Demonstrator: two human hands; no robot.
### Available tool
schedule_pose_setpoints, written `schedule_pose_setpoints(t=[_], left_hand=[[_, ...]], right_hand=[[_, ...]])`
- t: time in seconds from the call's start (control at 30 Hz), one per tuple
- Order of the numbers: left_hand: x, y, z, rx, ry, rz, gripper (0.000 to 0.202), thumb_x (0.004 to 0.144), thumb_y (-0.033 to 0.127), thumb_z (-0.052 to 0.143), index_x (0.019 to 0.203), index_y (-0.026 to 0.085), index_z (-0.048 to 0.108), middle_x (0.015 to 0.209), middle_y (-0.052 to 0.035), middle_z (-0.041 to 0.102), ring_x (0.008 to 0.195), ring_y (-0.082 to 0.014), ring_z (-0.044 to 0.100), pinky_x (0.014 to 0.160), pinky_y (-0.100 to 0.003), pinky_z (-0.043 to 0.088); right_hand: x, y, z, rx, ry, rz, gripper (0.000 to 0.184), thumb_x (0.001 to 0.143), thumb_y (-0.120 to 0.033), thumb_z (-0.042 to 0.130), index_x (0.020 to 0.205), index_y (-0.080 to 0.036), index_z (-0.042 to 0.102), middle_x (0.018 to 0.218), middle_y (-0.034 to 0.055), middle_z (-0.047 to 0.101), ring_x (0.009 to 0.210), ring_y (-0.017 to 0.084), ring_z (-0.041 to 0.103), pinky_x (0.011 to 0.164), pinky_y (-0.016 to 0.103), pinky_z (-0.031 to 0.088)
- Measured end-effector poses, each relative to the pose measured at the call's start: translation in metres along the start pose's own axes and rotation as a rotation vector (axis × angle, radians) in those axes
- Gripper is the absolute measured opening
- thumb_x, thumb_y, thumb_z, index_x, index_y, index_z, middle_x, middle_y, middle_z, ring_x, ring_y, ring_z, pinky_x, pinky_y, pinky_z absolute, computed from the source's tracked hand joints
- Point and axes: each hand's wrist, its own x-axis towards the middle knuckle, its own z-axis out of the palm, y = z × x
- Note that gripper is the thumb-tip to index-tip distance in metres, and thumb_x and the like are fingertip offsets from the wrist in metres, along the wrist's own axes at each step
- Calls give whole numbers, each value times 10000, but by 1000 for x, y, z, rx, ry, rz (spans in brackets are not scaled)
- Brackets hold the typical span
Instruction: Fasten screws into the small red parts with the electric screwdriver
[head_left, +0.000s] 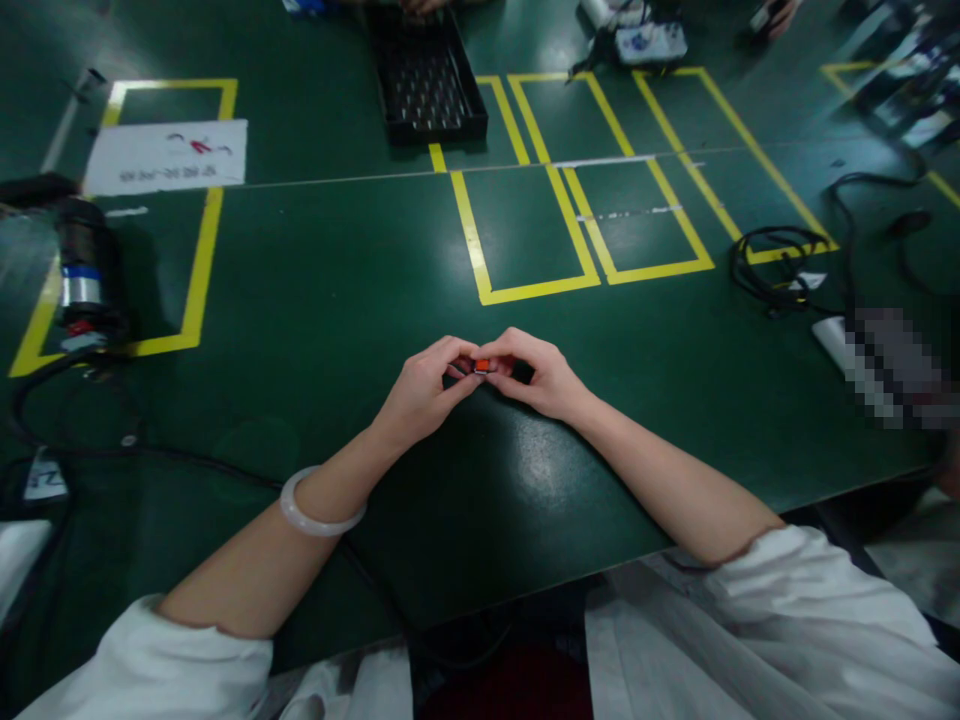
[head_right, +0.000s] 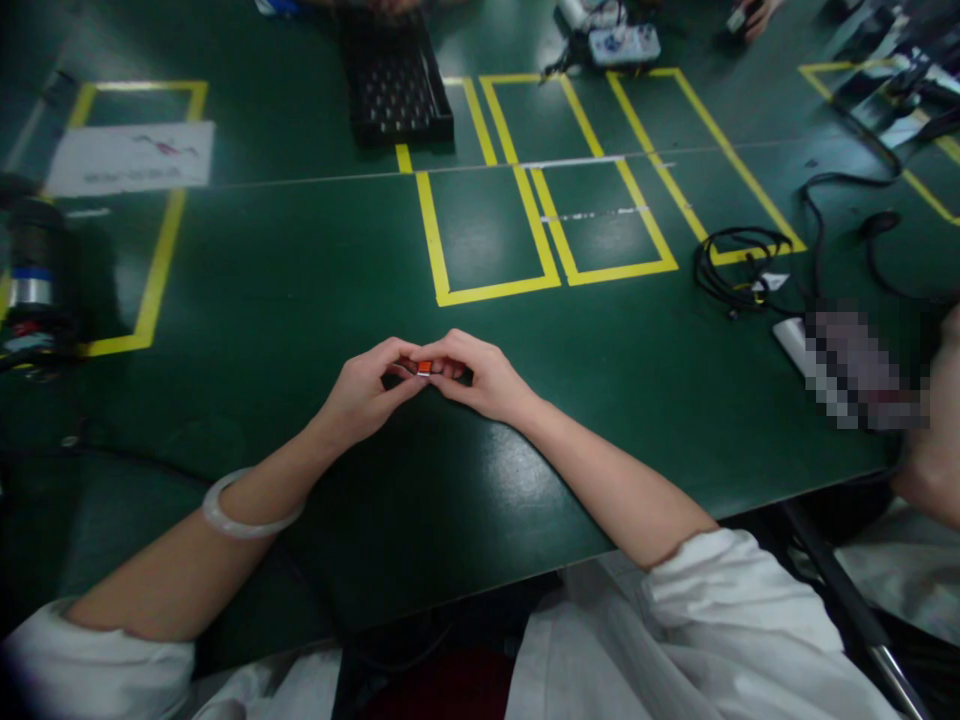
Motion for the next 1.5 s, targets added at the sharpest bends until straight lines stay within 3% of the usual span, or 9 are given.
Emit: schedule_pose_setpoints(t=[0.23, 0.43, 0.7, 0.87, 1.13, 1.3, 1.5], left_hand=[[0, -1, 0, 17, 9, -18, 213, 930, 292, 617, 1100, 169, 658, 1027, -73, 682, 907, -183, 665, 802, -300, 561], [-1, 3, 1, -60, 1, -60, 388, 967, 336, 603, 1319, 179, 558, 1091, -77, 727, 964, -182, 702, 865, -298, 558], [-2, 5, 4, -156, -37, -42, 352, 1033, 352, 507, 1326, 167, 565, 999, -65, 739, 923, -167, 719, 889, -293, 561], [-3, 4, 3, -77, -21, -19, 343, 1030, 338, 516, 1327, 177, 570, 1043, -61, 734, 947, -165, 712, 895, -284, 553], [-2, 7, 2, 114, 59, 56, 310, 991, 275, 558, 1283, 179, 594, 1085, -64, 693, 950, -170, 679, 889, -310, 560], [-1, 3, 3, 122, 131, 115, 316, 962, 192, 580, 1277, 178, 582, 1059, -63, 656, 944, -162, 672, 860, -303, 565], [-4, 6, 3, 220, 156, 205, 359, 932, 129, 596, 1283, 189, 558, 1076, -53, 643, 951, -155, 663, 878, -305, 560]], right_hand=[[1, -1, -1, -28, 10, 35, 146, 919, -228, 641, 1057, -220, 687, 896, 18, 628, 775, 138, 591, 713, 292, 510], [1, 2, -1, 58, 74, 216, 161, 920, -341, 673, 998, -201, 661, 830, 3, 678, 721, 128, 616, 684, 270, 509], [-1, 6, -2, 99, 73, 313, 246, 956, -425, 636, 921, -182, 647, 775, 5, 714, 684, 127, 655, 670, 256, 505], [0, 7, -1, 170, 69, 330, 263, 959, -443, 627, 929, -182, 633, 792, 9, 710, 720, 135, 675, 709, 268, 521], [1, 7, -3, 163, 76, 262, 204, 910, -389, 675, 914, -195, 612, 785, -15, 629, 681, 111, 563, 671, 254, 469], [2, 6, -2, 114, 47, 208, 117, 873, -252, 656, 961, -203, 597, 811, -17, 621, 687, 111, 574, 682, 265, 459], [2, 7, 0, 52, 3, 141, 241, 850, -143, 624, 1080, -207, 586, 969, 5, 690, 732, 106, 626, 706, 264, 470]])
